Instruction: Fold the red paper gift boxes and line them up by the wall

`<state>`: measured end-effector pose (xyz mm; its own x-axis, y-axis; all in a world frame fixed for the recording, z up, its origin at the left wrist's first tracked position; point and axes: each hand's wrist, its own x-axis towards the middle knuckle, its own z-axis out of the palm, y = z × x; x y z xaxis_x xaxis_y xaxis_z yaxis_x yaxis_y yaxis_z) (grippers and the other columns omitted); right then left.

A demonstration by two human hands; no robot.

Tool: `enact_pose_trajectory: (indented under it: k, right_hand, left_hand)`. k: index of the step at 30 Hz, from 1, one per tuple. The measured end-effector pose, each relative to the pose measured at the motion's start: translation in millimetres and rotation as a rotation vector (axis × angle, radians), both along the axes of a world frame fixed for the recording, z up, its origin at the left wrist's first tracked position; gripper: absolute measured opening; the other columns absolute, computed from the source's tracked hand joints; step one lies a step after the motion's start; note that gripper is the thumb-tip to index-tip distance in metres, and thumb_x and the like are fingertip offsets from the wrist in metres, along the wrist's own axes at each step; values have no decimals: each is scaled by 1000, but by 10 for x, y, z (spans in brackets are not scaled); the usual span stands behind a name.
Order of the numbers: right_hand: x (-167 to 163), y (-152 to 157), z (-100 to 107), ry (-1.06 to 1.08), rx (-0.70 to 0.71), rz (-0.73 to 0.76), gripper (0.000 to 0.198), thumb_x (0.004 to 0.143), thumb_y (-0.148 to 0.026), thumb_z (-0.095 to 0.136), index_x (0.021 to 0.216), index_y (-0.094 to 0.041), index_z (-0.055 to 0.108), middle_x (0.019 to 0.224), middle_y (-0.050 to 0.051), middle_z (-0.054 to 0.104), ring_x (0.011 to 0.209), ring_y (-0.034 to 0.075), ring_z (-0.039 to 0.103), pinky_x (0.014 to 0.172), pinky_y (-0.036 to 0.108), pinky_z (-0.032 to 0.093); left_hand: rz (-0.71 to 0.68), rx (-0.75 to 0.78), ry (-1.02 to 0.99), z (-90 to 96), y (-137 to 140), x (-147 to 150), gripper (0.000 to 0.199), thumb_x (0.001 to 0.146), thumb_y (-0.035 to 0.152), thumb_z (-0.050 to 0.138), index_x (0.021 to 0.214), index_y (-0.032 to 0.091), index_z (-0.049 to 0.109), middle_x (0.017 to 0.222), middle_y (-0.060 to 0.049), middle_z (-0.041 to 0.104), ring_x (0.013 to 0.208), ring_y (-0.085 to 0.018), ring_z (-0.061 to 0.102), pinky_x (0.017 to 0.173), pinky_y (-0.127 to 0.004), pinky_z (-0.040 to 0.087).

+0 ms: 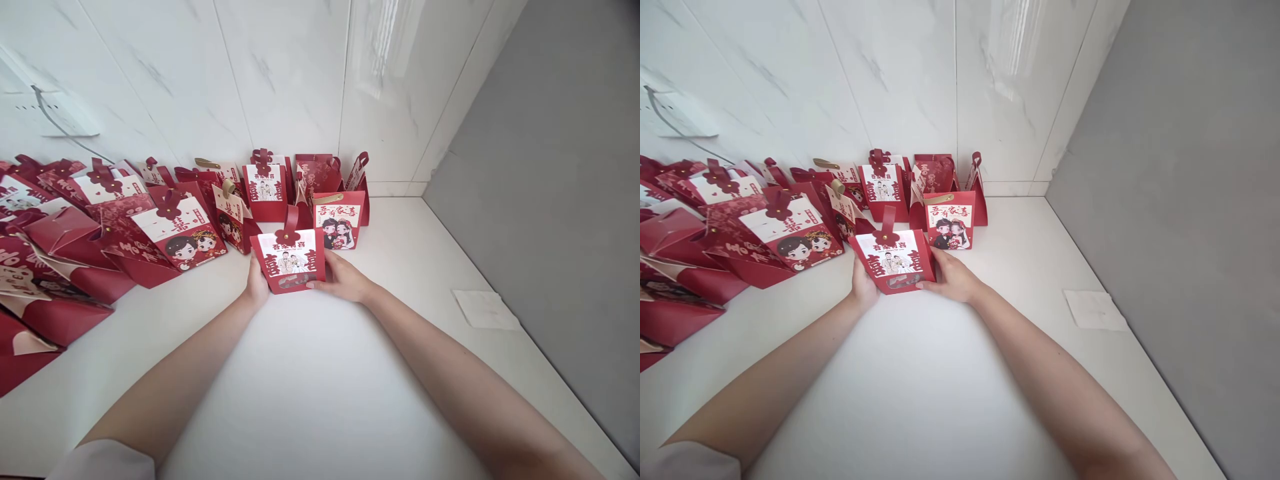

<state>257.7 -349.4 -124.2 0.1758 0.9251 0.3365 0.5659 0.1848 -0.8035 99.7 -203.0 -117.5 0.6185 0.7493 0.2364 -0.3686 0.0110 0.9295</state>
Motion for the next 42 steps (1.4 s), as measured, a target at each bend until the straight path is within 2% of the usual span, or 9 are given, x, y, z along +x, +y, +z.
enact_pose_trajectory:
  k: [3,6,8,14,42]
  right_hand:
    - [-3,1,5,10,9,4,75,77,-46,74,140,-23,43,141,12,52,127,32,52,107,48,42]
    - [-8,2,9,14,13,11,73,77,-44,75,139,-22,44,140,12,53,127,31,52,107,48,42]
    - [-8,1,12,23,10,4,73,77,-45,75,139,-22,44,140,12,53,126,31,53,107,48,43]
    - [-6,-3,20,66,-11,-14,77,76,-48,75,141,-22,42,141,11,53,127,30,53,109,48,42]
    - [-8,-4,35,82,-24,-3,79,75,-49,76,141,-22,42,142,12,52,129,31,51,110,49,41]
  left_hand:
    - [-88,27,-41,18,-42,-25,75,82,80,34,132,27,53,131,-8,62,133,-35,48,101,-52,48]
    - [-166,54,-36,-27,-43,-43,78,80,76,48,138,25,47,131,-12,61,130,-34,50,103,-49,46]
    - [-185,26,16,-79,-7,-38,76,80,73,52,136,21,49,129,-14,62,127,-33,54,103,-48,47]
    - [-183,-34,82,-140,106,7,70,84,71,48,129,17,56,124,-14,66,122,-33,58,101,-46,50]
    - [-163,-31,96,-122,97,3,72,83,71,50,131,19,55,122,-13,68,119,-33,61,101,-47,50]
